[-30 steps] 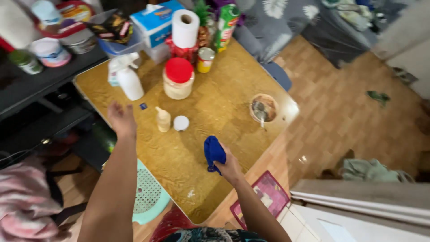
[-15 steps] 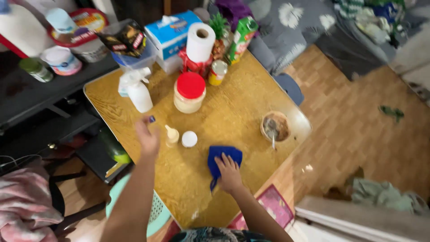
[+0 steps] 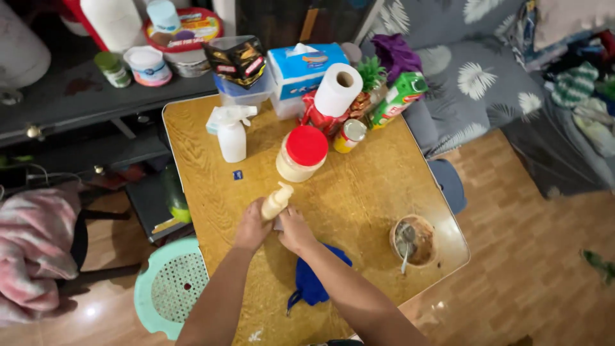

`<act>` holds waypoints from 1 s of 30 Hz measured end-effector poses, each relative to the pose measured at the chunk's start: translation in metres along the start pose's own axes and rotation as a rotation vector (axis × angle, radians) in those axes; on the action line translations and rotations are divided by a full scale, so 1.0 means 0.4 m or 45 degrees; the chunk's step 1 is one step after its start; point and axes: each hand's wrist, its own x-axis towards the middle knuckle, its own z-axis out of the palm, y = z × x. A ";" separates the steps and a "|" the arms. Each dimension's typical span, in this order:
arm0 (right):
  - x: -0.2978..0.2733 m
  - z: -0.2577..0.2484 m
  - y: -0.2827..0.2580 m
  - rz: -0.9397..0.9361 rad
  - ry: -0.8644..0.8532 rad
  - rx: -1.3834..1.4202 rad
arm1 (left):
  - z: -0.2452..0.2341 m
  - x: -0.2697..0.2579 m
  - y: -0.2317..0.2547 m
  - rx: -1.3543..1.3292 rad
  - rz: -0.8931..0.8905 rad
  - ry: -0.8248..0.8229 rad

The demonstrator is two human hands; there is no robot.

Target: The person clears a cluttered table by stacking used dishes and cups, then carries them to the kitchen sink and places them inside. Afterward, they return to the table and wipe its surface with a cloth and spray cleaner.

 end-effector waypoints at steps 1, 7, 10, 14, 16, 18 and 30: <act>0.007 -0.003 0.002 -0.009 -0.014 -0.008 | 0.003 0.001 -0.005 -0.008 -0.014 0.009; 0.042 -0.022 0.032 -0.101 0.021 -0.099 | -0.014 0.048 -0.003 -0.110 0.039 0.375; 0.050 -0.035 0.039 -0.101 0.025 -0.125 | -0.029 0.130 0.009 -0.245 0.028 0.512; 0.088 -0.009 0.086 -0.214 0.195 -0.086 | -0.077 0.216 0.075 -0.150 0.037 0.493; 0.109 0.004 0.105 -0.242 0.266 -0.049 | -0.081 0.255 0.090 -0.093 0.021 0.488; 0.128 0.012 0.114 -0.315 0.362 0.017 | -0.055 0.299 0.063 -0.025 -0.142 0.408; 0.191 -0.050 -0.022 -0.259 0.134 -0.012 | -0.082 0.267 0.064 -0.264 -0.292 0.288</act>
